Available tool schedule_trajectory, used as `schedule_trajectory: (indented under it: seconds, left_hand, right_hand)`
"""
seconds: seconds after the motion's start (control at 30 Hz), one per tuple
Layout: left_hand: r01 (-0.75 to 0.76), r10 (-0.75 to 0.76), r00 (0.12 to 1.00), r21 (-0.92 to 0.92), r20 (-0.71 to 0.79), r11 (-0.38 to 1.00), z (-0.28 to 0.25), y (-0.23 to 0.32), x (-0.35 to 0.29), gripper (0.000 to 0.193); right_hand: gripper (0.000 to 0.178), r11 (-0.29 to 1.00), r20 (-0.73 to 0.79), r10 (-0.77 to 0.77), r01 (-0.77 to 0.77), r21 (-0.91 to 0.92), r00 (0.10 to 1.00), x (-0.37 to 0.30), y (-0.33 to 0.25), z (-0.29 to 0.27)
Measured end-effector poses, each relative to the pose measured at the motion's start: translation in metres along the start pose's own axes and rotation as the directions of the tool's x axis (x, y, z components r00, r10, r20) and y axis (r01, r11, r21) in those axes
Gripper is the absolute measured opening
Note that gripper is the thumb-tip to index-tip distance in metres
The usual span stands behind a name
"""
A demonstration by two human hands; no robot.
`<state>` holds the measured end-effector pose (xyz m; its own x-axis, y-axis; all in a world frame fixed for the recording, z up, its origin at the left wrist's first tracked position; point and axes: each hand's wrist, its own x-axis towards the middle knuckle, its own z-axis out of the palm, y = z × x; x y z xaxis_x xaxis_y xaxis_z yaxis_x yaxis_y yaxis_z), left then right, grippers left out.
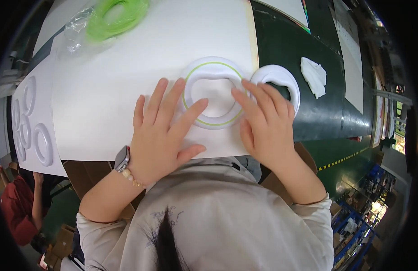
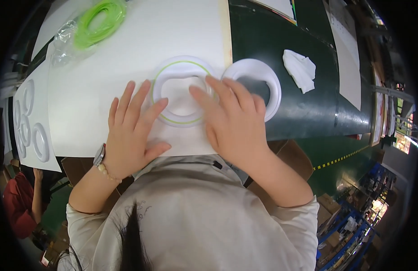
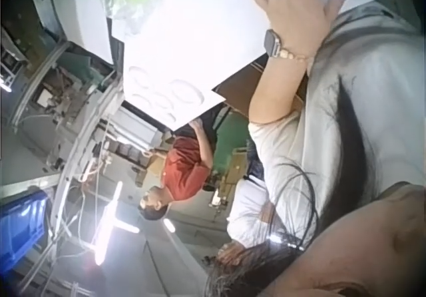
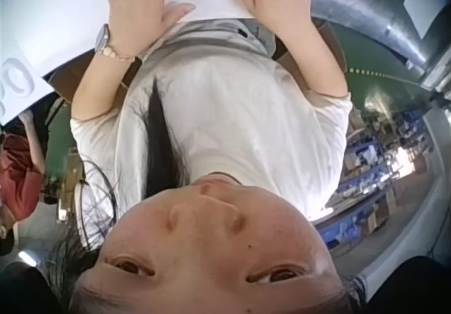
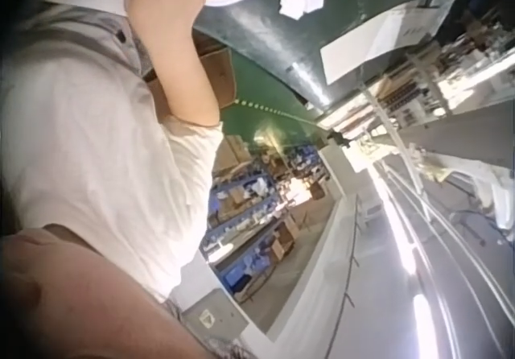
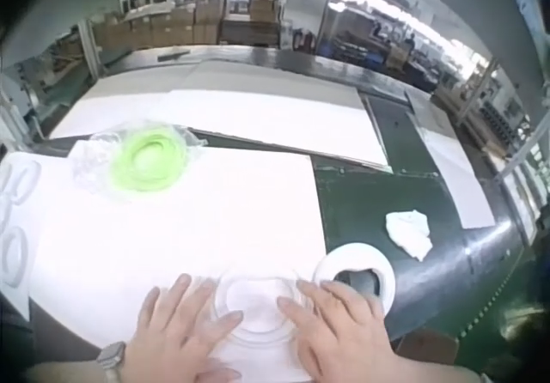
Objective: Cleaning, inspecting, and assembling circular plastic rings and packing them into a cardboard box.
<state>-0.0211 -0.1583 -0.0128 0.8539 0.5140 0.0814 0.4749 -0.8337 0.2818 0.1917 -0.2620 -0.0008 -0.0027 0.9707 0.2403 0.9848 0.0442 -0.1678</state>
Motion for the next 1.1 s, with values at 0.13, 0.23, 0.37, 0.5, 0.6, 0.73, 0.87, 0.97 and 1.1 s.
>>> schedule_trajectory:
  seconds: [0.13,0.23,0.37,0.5,0.6,0.73,0.87,0.97,1.1]
  left_hand:
    - [-0.045,0.04,0.994,0.047,0.104,0.998,-0.013,-0.011,0.01,0.075]
    - [-0.014,0.012,0.996,-0.032,-0.091,0.999,-0.036,-0.038,0.036,0.071]
    - [0.137,-0.089,0.917,0.097,-0.389,0.986,-0.057,-0.157,0.116,0.033]
    - [0.421,-0.479,0.862,0.291,0.168,0.859,-0.074,-0.173,0.163,0.027]
    - [0.335,-0.366,0.929,0.301,0.054,0.893,-0.065,-0.178,0.16,0.024]
    - [0.348,-0.368,0.929,0.283,0.021,0.894,-0.065,-0.185,0.155,0.021]
    - [0.367,-0.361,0.93,0.237,-0.071,0.899,-0.082,-0.182,0.147,0.017]
    - [0.358,-0.351,0.933,0.103,-0.084,0.928,-0.087,-0.181,0.139,0.016]
    - [0.358,-0.351,0.923,0.018,-0.156,0.933,-0.104,-0.172,0.133,0.019]
  right_hand:
    - [0.062,1.0,0.065,-0.022,0.021,0.004,0.998,0.02,0.009,-0.001]
    - [0.06,0.999,0.124,-0.008,0.004,0.035,0.992,0.028,0.008,-0.008]
    - [0.061,0.996,-0.027,-0.086,0.086,0.007,0.996,0.038,0.018,-0.014]
    - [0.057,0.983,-0.092,-0.12,0.131,0.127,0.989,0.035,0.025,-0.017]
    - [0.055,0.982,-0.058,-0.056,0.066,0.179,0.997,0.028,0.036,-0.017]
    - [0.049,0.968,-0.102,-0.003,0.029,0.247,0.995,0.024,0.044,-0.016]
    - [0.046,0.961,-0.113,-0.014,0.044,0.271,0.994,0.022,0.047,-0.018]
    - [0.045,0.957,-0.118,-0.006,0.04,0.286,0.993,0.022,0.046,-0.021]
    - [0.043,0.945,-0.13,-0.006,0.048,0.323,0.991,0.016,0.042,-0.022]
